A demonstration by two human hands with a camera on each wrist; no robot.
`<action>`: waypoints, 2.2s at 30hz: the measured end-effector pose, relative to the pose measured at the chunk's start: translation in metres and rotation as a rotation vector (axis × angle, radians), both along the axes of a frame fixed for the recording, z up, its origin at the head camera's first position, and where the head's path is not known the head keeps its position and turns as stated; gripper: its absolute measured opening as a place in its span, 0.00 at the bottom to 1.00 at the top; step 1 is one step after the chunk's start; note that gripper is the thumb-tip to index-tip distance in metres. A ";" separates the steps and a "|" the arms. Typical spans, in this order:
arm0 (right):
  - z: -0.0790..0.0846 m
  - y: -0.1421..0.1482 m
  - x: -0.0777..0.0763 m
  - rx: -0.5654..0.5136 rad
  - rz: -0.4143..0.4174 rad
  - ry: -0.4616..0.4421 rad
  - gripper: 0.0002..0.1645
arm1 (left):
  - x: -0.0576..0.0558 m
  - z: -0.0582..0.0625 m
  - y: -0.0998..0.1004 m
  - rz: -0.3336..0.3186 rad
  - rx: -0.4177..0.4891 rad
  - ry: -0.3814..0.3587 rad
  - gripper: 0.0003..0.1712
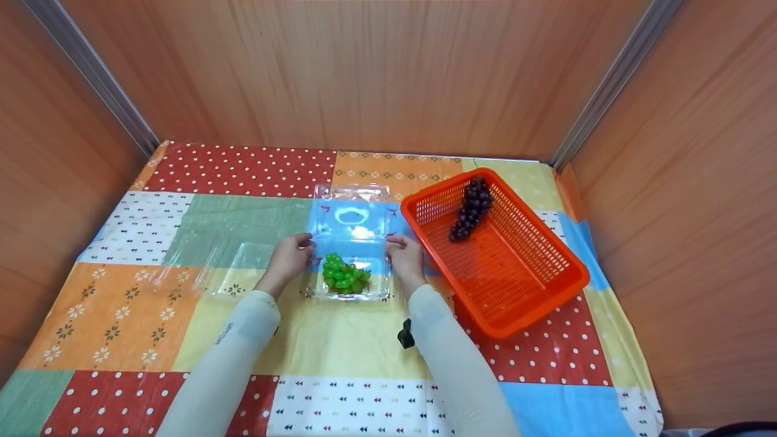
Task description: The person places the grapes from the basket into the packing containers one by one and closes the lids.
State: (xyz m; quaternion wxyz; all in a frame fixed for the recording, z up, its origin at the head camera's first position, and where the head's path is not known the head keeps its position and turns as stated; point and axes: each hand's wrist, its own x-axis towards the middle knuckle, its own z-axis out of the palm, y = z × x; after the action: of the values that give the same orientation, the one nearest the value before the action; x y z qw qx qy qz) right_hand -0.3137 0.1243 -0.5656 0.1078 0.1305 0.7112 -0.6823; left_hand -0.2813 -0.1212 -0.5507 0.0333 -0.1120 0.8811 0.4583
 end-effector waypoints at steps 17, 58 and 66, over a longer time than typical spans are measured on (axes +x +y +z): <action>-0.006 0.004 -0.001 -0.064 0.036 -0.021 0.17 | 0.008 0.000 -0.007 0.078 0.425 -0.005 0.35; -0.006 0.043 0.030 -0.413 0.303 -0.057 0.37 | 0.042 -0.008 -0.025 -0.204 0.702 -0.049 0.40; -0.012 0.040 0.030 -0.385 0.231 -0.033 0.37 | 0.040 -0.015 -0.020 -0.103 0.607 0.018 0.34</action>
State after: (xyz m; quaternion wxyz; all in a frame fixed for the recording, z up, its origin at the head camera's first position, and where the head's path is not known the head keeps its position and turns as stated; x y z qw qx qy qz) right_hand -0.2838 0.1647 -0.5772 0.2200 0.0365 0.5760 -0.7864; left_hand -0.2413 -0.1417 -0.5652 0.0808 -0.0481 0.7086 0.6993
